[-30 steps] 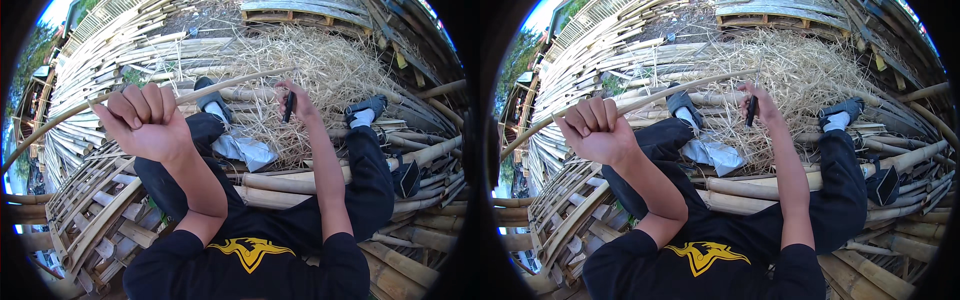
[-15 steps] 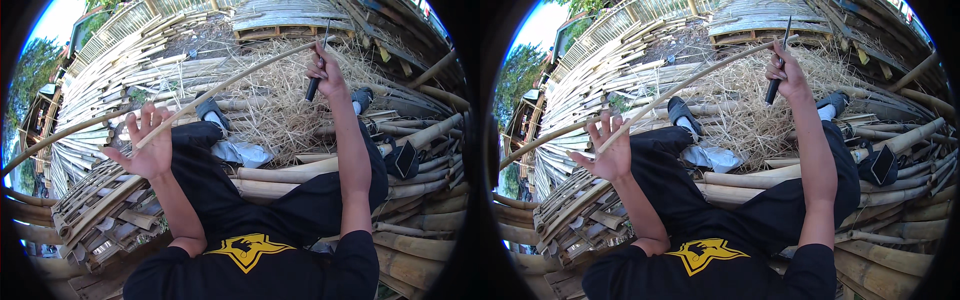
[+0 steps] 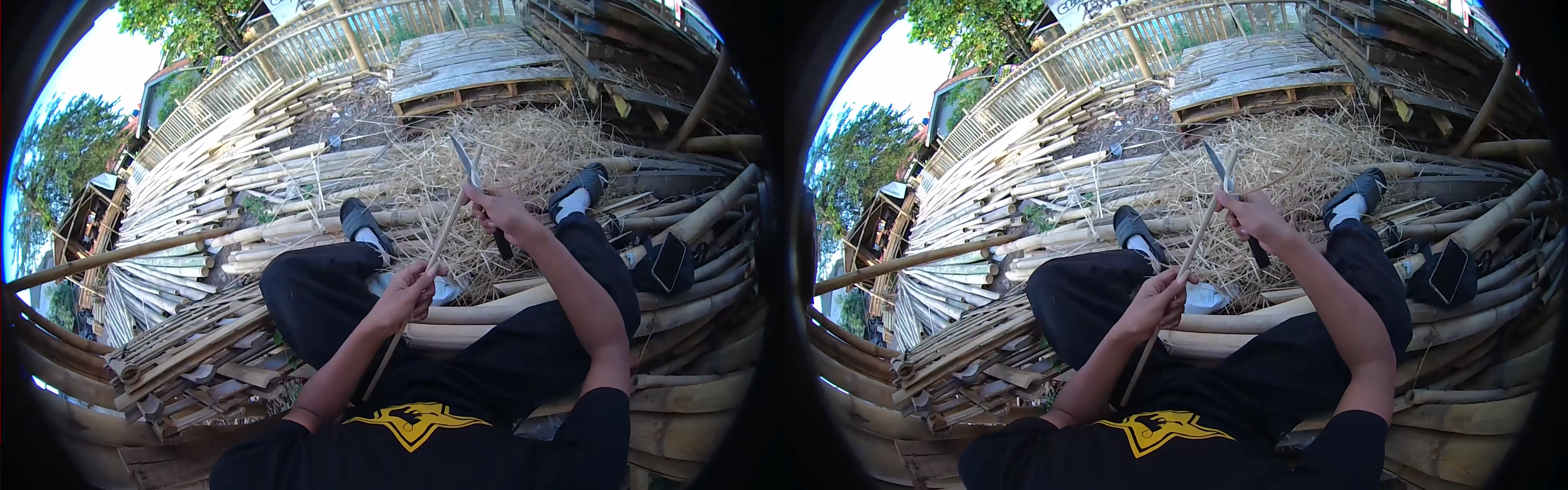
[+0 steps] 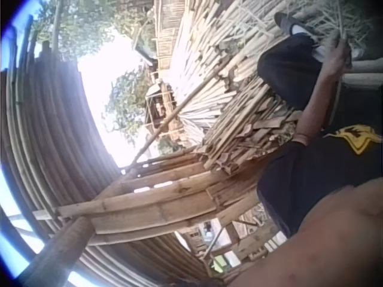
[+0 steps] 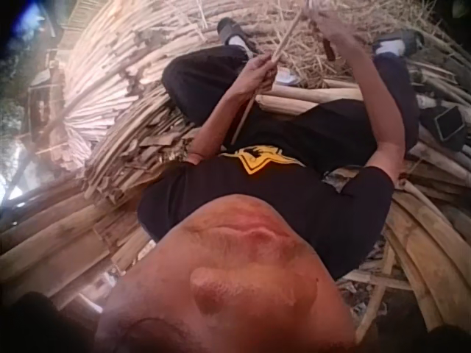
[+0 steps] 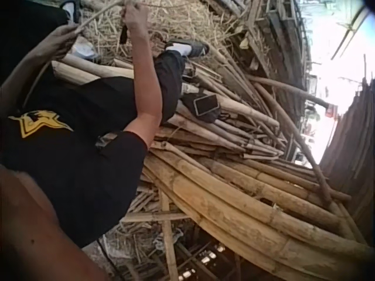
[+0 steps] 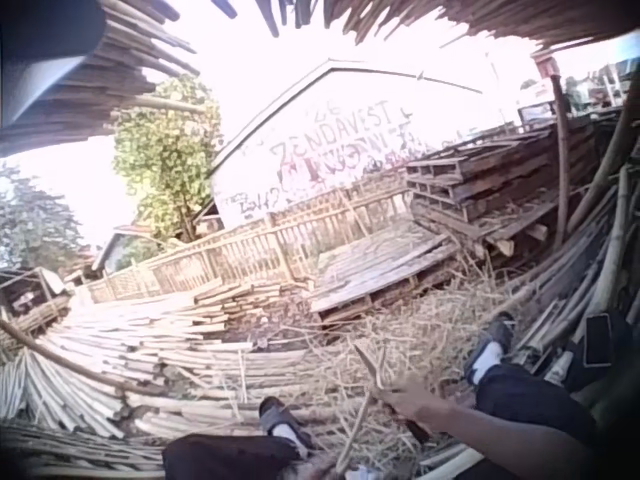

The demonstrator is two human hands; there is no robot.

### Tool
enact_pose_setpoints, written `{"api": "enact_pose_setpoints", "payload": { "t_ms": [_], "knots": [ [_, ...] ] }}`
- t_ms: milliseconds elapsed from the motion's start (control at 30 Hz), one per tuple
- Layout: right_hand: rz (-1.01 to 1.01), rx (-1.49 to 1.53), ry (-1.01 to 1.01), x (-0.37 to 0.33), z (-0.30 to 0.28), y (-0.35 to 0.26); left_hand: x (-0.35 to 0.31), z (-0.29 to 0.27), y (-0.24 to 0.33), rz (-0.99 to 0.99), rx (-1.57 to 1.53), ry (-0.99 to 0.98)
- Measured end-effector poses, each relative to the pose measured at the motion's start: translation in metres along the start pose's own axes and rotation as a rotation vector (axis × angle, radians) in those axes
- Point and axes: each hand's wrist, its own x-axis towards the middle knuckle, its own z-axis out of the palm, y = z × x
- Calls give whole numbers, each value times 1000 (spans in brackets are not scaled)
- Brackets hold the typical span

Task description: The person scrapes and shapes thin bamboo sticks using a knife.

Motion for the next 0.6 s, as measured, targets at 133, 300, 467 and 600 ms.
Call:
{"api": "enact_pose_setpoints", "payload": {
  "t_ms": [133,300,467,600],
  "knots": [
    [-120,-637,149,5,-4,19,7,-10,-16,4,87,132],
    [-269,-1188,266,3,11,29,7,-16,-16,59,72,211],
    [-263,-1133,171,-9,26,24,2,-25,-18,89,237,315],
    [-286,-1254,140,0,18,21,4,-34,-38,208,400,331]
  ]
}}
